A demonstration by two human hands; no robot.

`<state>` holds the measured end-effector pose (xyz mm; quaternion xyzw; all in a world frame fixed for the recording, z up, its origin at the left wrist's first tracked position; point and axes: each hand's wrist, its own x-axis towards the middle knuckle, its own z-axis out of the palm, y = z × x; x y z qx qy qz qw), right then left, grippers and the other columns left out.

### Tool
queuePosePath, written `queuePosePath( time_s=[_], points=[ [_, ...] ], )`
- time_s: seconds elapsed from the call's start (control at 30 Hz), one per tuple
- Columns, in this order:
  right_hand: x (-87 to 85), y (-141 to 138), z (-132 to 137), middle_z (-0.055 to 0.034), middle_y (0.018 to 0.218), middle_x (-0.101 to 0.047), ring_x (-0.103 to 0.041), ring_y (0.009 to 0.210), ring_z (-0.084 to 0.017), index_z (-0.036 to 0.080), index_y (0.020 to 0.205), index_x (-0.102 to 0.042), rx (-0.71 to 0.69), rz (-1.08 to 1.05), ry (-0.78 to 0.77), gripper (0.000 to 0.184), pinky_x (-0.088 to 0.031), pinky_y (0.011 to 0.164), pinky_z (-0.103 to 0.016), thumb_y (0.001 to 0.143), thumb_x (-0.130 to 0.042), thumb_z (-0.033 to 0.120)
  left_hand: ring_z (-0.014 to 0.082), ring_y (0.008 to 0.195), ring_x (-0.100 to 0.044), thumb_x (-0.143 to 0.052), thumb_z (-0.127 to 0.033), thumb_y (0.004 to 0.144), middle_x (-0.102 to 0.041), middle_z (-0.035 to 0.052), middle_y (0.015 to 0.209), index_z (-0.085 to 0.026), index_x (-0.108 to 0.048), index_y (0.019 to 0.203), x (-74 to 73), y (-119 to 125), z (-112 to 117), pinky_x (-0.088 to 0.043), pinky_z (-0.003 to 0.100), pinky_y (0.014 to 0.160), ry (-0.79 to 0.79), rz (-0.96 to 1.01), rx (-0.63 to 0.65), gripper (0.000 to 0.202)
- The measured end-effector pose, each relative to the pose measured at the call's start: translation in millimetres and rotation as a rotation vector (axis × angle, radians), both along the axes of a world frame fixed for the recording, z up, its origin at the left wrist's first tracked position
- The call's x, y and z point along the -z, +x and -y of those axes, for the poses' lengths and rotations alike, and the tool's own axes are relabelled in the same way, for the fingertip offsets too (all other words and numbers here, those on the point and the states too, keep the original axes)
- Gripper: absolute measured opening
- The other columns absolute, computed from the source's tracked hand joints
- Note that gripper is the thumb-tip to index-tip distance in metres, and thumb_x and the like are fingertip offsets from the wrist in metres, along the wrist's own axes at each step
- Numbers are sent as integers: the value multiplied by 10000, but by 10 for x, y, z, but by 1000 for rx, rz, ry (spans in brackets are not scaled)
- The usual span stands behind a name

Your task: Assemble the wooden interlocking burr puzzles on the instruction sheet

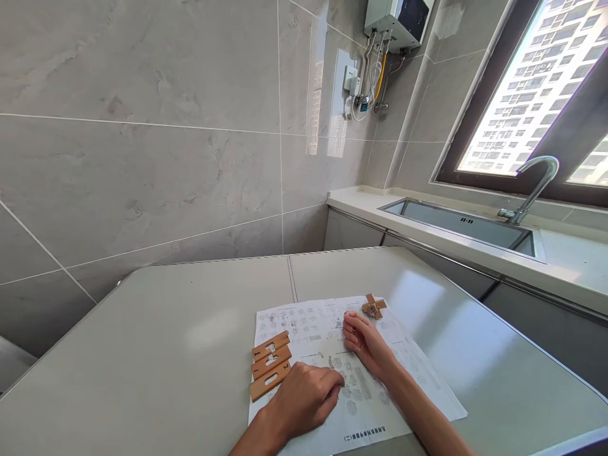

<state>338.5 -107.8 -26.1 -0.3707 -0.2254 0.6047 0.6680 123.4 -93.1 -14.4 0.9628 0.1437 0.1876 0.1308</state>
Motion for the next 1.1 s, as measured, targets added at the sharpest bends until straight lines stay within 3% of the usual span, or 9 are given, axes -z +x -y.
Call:
queuePosePath(
  time_s=[0.9,1.1],
  points=[
    [-60,-24,12,69,698,-432,-317,532,-70,206,792,-579,-1,76,-4,421,-286,446,-194,761,-927,439,174,636,-711,-533,-123,944,-756,-14,758,-230,-654,954,4,-8,-8,-371,284,553,10,10,9,162],
    [-49,-78,16,74,676,-436,-343,518,-80,220,804,-572,-11,193,-13,446,-309,436,-204,767,-901,520,169,640,-713,-548,-171,981,-776,-6,781,-242,-695,1013,-144,-57,-53,-433,273,587,-60,64,-42,167]
  ],
)
